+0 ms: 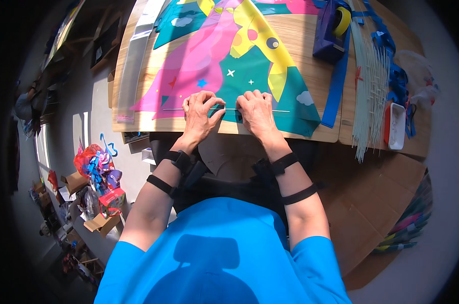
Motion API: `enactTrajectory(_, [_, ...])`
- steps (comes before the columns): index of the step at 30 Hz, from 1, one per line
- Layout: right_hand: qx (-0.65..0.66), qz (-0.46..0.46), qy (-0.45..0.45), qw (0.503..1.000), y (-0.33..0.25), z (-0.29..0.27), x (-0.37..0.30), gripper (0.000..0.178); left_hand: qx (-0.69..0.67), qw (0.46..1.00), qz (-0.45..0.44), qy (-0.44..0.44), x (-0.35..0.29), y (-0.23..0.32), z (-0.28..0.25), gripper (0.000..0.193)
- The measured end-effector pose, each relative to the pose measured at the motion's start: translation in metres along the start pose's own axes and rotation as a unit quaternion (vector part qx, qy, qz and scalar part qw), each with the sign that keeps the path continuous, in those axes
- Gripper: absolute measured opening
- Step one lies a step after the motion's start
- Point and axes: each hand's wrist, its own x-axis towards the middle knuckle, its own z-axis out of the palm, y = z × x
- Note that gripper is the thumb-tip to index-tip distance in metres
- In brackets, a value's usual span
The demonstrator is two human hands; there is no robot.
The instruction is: Assembling a colorful kite by attaching a plastic rod and using tape.
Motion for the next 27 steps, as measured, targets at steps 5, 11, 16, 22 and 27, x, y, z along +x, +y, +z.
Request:
enactTrajectory(5, [-0.007, -0.006, 0.007, 1.000, 0.0023, 0.0015, -0.0012, 0.011, 0.015, 1.000, -0.001, -0.009, 0.0002, 0.0009, 0.0004, 0.021])
enactTrajectory(11, [-0.009, -0.005, 0.003, 1.000, 0.0005, 0.0000, -0.0001, 0.009, 0.016, 1.000, 0.003, -0.005, -0.0002, -0.0001, 0.0003, 0.021])
enactTrajectory(16, [-0.013, 0.000, -0.001, 1.000, 0.0015, 0.0004, 0.0001, 0.008, 0.012, 1.000, 0.004, 0.001, 0.0003, 0.0009, 0.0018, 0.020])
enactTrajectory(22, [-0.019, -0.001, -0.008, 1.000, 0.0014, 0.0007, 0.0015, 0.007, 0.017, 1.000, 0.000, 0.000, -0.0002, 0.0015, 0.0002, 0.020])
enactTrajectory(27, [-0.018, -0.006, -0.005, 1.000, 0.0015, 0.0004, 0.0013, 0.005, 0.012, 1.000, 0.001, 0.001, -0.0001, 0.0026, -0.0006, 0.020])
